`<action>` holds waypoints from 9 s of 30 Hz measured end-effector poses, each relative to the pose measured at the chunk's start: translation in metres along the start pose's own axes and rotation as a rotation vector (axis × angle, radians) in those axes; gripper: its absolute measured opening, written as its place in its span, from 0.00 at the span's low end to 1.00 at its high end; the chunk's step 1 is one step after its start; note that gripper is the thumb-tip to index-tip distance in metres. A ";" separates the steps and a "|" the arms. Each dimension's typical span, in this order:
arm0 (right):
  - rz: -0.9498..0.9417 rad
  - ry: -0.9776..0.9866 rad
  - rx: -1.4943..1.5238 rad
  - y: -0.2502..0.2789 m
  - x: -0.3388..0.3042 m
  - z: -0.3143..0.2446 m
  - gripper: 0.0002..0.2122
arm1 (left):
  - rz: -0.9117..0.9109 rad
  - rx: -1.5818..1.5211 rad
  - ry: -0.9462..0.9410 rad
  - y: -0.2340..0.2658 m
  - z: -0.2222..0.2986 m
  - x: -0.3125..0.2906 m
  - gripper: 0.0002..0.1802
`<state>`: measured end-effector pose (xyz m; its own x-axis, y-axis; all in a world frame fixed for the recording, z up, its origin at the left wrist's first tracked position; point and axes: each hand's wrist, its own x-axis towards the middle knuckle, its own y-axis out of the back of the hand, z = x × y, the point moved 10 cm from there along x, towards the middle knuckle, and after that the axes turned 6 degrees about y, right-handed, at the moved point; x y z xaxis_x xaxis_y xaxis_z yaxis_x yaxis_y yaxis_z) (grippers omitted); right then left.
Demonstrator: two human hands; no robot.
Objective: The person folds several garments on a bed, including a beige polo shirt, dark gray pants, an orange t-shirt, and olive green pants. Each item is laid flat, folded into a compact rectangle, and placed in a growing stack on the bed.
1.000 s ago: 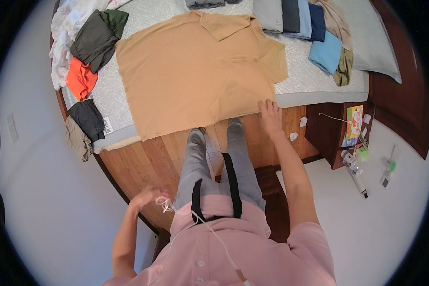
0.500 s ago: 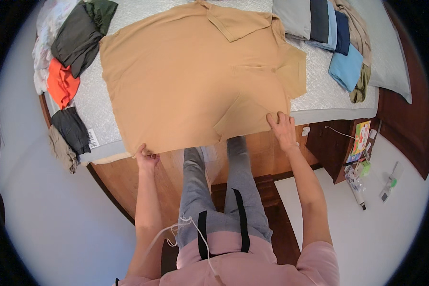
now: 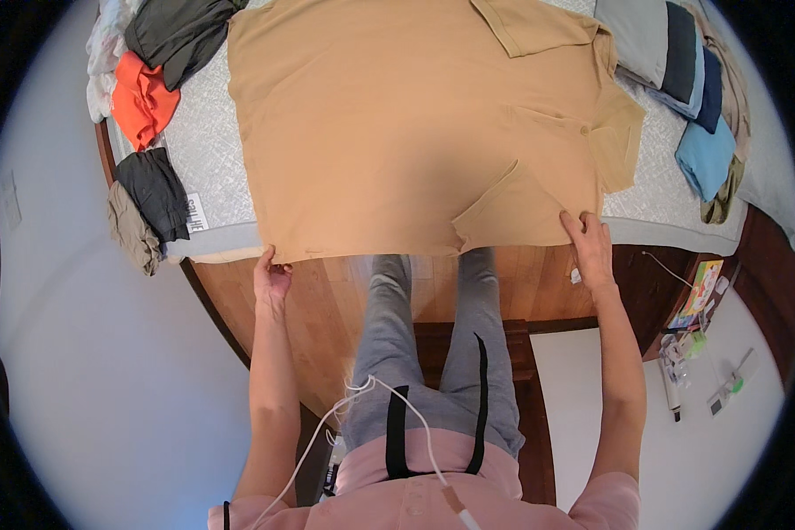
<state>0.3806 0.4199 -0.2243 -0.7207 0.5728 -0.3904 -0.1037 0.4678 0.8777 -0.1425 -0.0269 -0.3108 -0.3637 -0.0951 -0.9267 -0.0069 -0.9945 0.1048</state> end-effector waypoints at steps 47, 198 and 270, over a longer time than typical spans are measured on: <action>0.542 -0.981 1.064 -0.012 -0.042 0.103 0.17 | -0.082 0.780 -0.446 -0.124 0.125 -0.007 0.18; 0.046 -0.134 0.700 0.106 0.202 0.130 0.07 | -0.121 2.054 -1.526 -0.458 0.187 -0.075 0.14; 0.325 -0.526 1.143 0.016 -0.016 0.127 0.05 | -0.619 1.752 -1.662 -0.463 -0.410 -0.321 0.42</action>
<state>0.4773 0.5039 -0.2396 -0.2218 0.8393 -0.4964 0.8513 0.4149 0.3212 0.3598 0.4454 -0.2098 -0.1088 0.9819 -0.1552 -0.4210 0.0960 0.9020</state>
